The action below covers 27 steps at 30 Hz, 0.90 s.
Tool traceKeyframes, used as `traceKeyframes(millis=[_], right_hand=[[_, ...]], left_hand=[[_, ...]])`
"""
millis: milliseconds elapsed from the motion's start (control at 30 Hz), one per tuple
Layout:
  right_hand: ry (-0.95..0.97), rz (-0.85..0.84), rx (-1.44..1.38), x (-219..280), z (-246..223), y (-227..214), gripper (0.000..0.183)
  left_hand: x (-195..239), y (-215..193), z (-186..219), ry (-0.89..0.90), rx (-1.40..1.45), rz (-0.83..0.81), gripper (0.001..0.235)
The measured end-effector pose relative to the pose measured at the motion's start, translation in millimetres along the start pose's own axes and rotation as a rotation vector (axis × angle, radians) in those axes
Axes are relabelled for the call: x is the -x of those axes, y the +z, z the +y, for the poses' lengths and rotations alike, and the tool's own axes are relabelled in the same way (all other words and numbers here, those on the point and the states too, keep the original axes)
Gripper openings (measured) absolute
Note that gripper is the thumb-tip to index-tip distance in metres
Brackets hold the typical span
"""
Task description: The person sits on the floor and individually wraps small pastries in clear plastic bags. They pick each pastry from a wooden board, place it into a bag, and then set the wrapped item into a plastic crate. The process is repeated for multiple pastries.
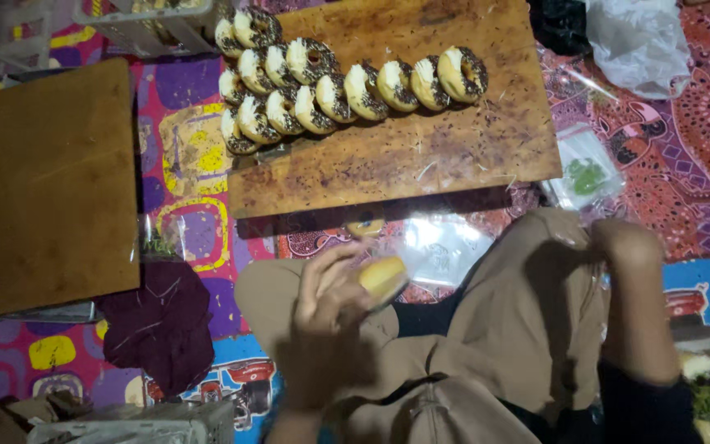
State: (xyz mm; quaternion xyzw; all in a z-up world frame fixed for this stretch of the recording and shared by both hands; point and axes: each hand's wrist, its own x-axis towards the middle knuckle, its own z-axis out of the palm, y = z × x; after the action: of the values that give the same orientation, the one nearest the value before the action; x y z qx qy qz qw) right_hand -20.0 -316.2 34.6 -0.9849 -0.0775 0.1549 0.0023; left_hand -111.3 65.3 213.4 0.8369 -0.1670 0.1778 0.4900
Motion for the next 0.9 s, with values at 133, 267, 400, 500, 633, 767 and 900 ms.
traceKeyframes(millis=[133, 267, 400, 500, 633, 767, 900], right_hand=[[-0.732, -0.045, -1.193, -5.9, -82.0, 31.3, 0.085], [-0.726, 0.227, -1.617, -67.5, -197.3, 62.4, 0.011], [0.085, -0.012, -1.904, -64.0, -284.2, 118.9, 0.01], [-0.206, 0.036, -2.142, -8.1, -311.7, 178.1, 0.014], [0.005, -0.056, -1.292, -16.9, -260.3, 220.1, 0.015], [0.029, 0.204, -0.633, -86.1, -142.7, 227.7, 0.027], [-0.219, 0.619, -0.166, -123.9, -104.7, 248.1, 0.019]], left_hand=[[0.5, 29.4, -47.7, -0.56, 0.348, 0.055, 0.018], [3.8, 35.2, -131.9, -0.526, 0.25, 0.245, 0.018], [86.5, 14.1, -188.8, -0.342, -0.159, 0.287, 0.018], [166.4, 15.1, -204.6, -0.502, -0.489, 0.262, 0.024], [217.2, 13.8, -233.0, -0.781, -0.283, 0.238, 0.025], [173.0, 55.9, -308.5, -0.704, -0.008, 0.257, 0.019], [97.1, 137.2, -373.6, -0.599, 0.293, 0.217, 0.015]])
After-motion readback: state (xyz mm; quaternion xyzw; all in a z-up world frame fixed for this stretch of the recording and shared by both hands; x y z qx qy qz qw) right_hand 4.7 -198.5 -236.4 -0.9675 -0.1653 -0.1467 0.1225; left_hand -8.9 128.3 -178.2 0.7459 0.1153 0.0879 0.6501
